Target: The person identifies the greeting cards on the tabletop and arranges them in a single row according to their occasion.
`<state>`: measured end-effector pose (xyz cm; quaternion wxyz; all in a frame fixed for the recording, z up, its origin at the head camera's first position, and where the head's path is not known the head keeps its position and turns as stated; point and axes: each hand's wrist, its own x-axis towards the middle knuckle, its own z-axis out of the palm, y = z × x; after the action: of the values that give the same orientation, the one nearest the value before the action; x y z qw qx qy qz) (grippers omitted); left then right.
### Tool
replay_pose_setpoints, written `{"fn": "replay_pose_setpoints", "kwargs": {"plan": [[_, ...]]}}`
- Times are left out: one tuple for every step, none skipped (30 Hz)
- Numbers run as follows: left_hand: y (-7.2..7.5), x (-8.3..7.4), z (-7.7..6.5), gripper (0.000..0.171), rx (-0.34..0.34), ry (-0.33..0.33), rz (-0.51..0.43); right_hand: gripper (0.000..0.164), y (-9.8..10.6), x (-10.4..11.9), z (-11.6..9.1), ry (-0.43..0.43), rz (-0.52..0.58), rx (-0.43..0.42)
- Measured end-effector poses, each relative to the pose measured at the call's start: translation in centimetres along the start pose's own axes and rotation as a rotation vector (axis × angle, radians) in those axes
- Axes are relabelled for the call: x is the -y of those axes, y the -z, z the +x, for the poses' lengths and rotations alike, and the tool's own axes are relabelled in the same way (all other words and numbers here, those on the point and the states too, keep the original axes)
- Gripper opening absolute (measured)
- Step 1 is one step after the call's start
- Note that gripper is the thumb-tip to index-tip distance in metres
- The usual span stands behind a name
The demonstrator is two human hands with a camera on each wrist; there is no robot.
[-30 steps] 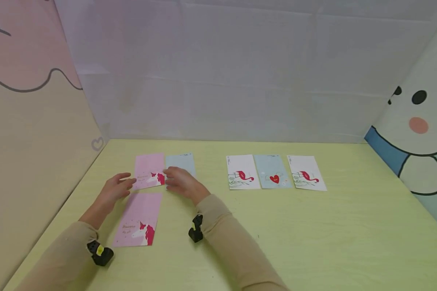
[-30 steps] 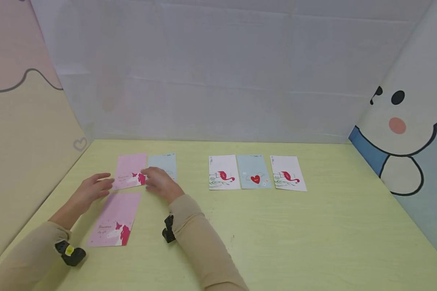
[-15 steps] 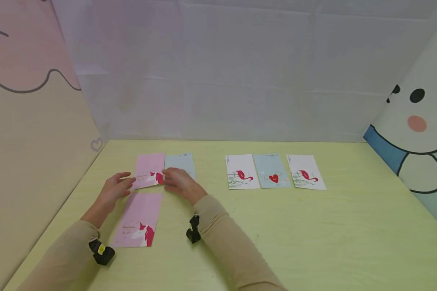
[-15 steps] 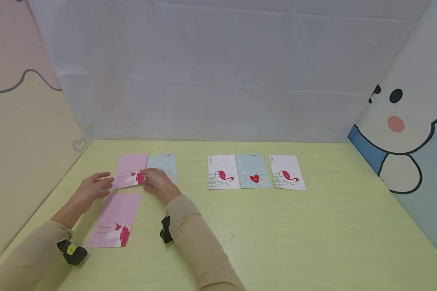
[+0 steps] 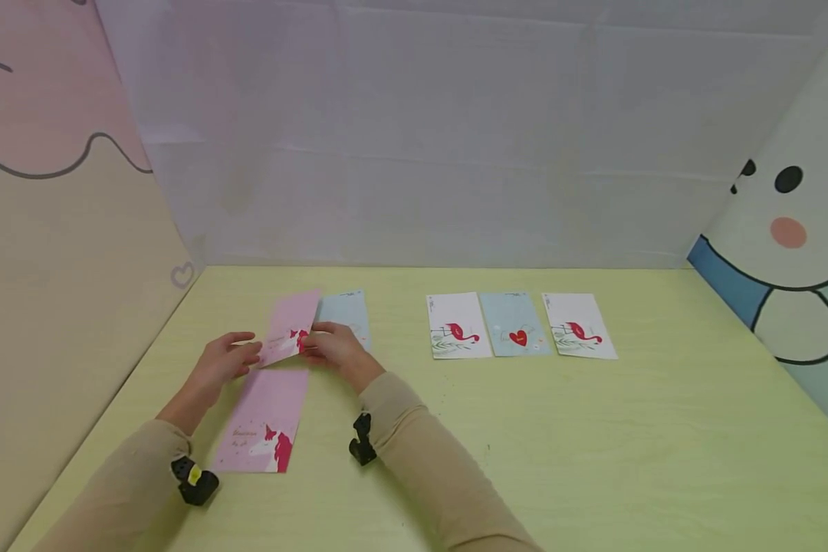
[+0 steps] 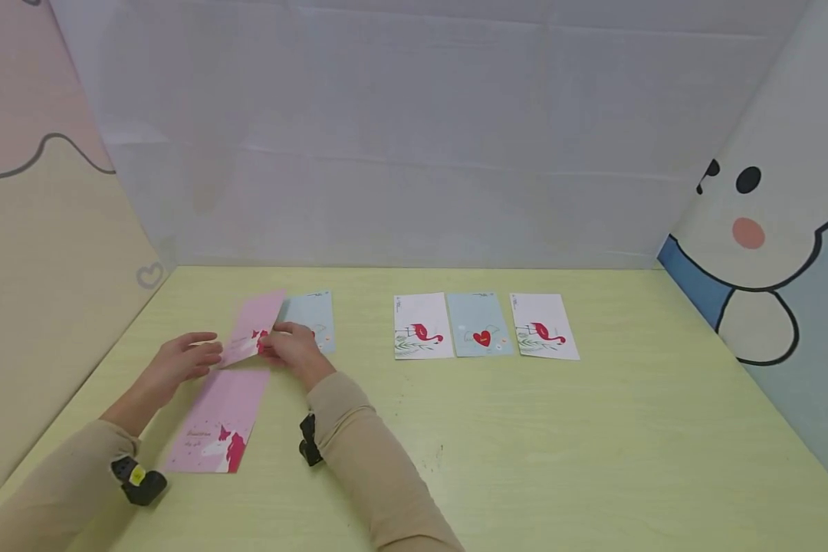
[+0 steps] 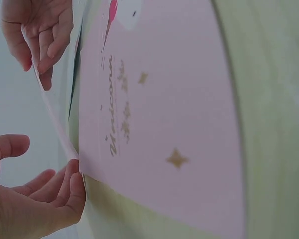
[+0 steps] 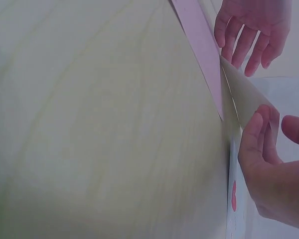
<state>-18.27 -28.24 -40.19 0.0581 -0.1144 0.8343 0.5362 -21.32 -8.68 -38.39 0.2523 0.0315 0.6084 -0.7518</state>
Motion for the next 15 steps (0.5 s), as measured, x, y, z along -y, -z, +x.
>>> {"fn": "replay_pose_setpoints", "kwargs": {"plan": [[-0.1, -0.6, -0.4, 0.062, -0.004, 0.007, -0.016, 0.038, -0.1, 0.0, 0.0, -0.003, -0.001, -0.008], [-0.2, -1.2, -0.9, 0.061, 0.003, 0.008, -0.008, 0.037, -0.1, -0.1, 0.0, -0.008, -0.001, -0.016], [-0.2, -1.6, -1.3, 0.061, 0.009, 0.010, -0.003, 0.037, -0.1, -0.1, 0.0, -0.011, 0.004, -0.024], [-0.2, -1.9, -1.5, 0.062, 0.027, 0.001, 0.011, 0.036, -0.1, -0.2, 0.0, -0.013, 0.003, -0.030], [-0.2, -1.9, -1.5, 0.061, 0.017, 0.011, 0.001, 0.036, -0.1, -0.1, -0.1, -0.015, 0.013, -0.035], [-0.3, -1.8, -1.5, 0.061, 0.015, 0.017, -0.006, 0.036, -0.1, -0.1, -0.1, -0.012, 0.015, -0.037], [-0.3, -1.7, -1.4, 0.061, 0.011, 0.019, -0.016, 0.036, -0.1, -0.1, -0.2, -0.008, 0.019, -0.036], [-0.2, -1.6, -1.3, 0.062, 0.025, 0.007, -0.009, 0.036, -0.1, 0.0, -0.2, -0.003, 0.023, -0.033], [-0.3, -1.4, -1.2, 0.062, 0.024, -0.003, -0.011, 0.036, 0.0, 0.0, -0.3, 0.006, 0.023, -0.029], [-0.3, -1.3, -1.1, 0.060, 0.015, -0.011, -0.012, 0.036, 0.1, 0.1, -0.4, 0.014, 0.019, -0.022], [-0.4, -1.1, -0.9, 0.058, -0.006, -0.012, -0.020, 0.036, 0.2, 0.2, -0.5, 0.022, 0.020, -0.013], [-0.5, -1.2, -1.0, 0.056, -0.007, -0.029, -0.007, 0.037, 0.3, 0.3, -0.5, 0.030, 0.015, -0.003], [-0.6, -1.2, -0.9, 0.054, -0.016, -0.039, 0.001, 0.037, 0.4, 0.4, -0.6, 0.034, 0.015, 0.006], [-0.6, -1.2, -1.0, 0.053, -0.021, -0.052, 0.010, 0.038, 0.6, 0.4, -0.7, 0.042, 0.010, 0.017], [-0.7, -1.3, -1.0, 0.051, -0.035, -0.057, 0.022, 0.038, 0.7, 0.5, -0.8, 0.049, 0.001, 0.028]]}}
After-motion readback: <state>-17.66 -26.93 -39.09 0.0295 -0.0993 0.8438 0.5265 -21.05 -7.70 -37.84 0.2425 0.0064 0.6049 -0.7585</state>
